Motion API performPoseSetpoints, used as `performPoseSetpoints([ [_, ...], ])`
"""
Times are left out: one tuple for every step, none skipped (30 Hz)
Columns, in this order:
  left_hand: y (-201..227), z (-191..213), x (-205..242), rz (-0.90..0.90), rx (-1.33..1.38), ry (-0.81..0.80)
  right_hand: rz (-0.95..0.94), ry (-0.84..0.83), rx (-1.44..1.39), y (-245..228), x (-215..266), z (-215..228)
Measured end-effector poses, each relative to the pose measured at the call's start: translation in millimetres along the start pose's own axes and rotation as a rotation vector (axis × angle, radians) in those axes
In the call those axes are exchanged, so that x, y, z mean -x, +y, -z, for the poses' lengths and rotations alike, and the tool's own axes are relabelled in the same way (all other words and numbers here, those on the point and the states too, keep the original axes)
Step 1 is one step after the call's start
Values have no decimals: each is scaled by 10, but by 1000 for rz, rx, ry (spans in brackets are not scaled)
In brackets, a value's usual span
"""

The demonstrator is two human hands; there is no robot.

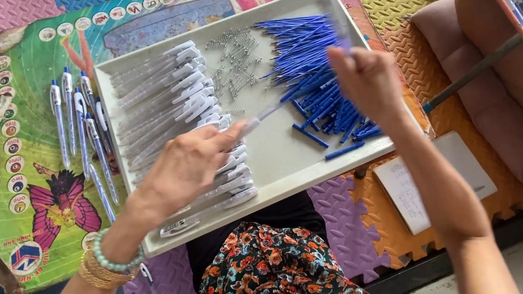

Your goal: Assembling pens by inserting springs and ink cartridges into pen bodies

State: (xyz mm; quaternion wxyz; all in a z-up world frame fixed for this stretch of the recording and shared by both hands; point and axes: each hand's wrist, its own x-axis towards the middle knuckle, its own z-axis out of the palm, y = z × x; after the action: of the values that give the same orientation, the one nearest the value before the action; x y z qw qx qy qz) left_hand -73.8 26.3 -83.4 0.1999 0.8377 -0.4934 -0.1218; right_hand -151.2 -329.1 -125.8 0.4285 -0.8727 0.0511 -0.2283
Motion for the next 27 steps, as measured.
performPoseSetpoints([
  [-101,-17,-7,-1,1,-1,-2,1,0,77,33,81],
  [-203,-35,-23,46,45,-8,-69,-22,33,153,53,171],
  [-306,-53,-38,93,90,-14,-137,-45,66,228,73,261],
  [-312,-26,-63,96,90,-15,-137,-47,65,252,120,264],
  [-320,2,-87,107,97,-23,-102,-97,187,275,167,265],
  [-331,35,-113,119,102,-30,-65,-147,308,297,203,264],
  [-342,69,-119,121,102,-29,-62,-149,307,420,241,261],
  [-349,98,-134,134,97,-31,18,-60,529,544,280,271],
  [-355,126,-151,147,92,-34,102,31,749,669,318,283],
  [-340,148,-195,147,93,-34,102,31,749,459,273,219],
  [-322,169,-241,138,67,-41,114,15,543,252,227,158],
  [-304,193,-290,128,40,-51,122,2,335,45,191,93],
  [-226,231,-338,126,39,-54,119,4,334,-65,144,-45],
  [-152,276,-385,111,29,-80,34,-104,-18,-177,89,-189],
  [-79,321,-430,96,20,-105,-50,-210,-372,-293,33,-335],
  [-106,312,-470,97,19,-106,-50,-210,-373,-178,-21,-445],
  [-137,303,-506,112,-47,-126,-142,-203,-517,-66,-76,-559],
  [-169,291,-539,128,-112,-144,-235,-198,-659,47,-133,-675],
  [-184,328,-581,130,-112,-143,-235,-200,-660,133,-182,-597],
  [-195,358,-625,169,-196,-168,-202,-120,-563,222,-228,-510],
  [-206,387,-669,208,-280,-193,-169,-41,-466,311,-274,-423],
  [-209,413,-729,208,-277,-191,-169,-43,-464,325,-303,-316],
  [-210,439,-791,263,-404,-227,-189,-37,-380,338,-333,-208],
  [-212,474,-857,318,-533,-261,-207,-30,-298,350,-372,-99],
  [-224,387,-969,318,-532,-258,-205,-31,-296,352,-393,-58],
  [-240,293,-1067,284,-683,-227,-144,-32,-202,358,-398,-34],
  [-256,198,-1167,249,-835,-193,-82,-33,-108,366,-404,-10],
])
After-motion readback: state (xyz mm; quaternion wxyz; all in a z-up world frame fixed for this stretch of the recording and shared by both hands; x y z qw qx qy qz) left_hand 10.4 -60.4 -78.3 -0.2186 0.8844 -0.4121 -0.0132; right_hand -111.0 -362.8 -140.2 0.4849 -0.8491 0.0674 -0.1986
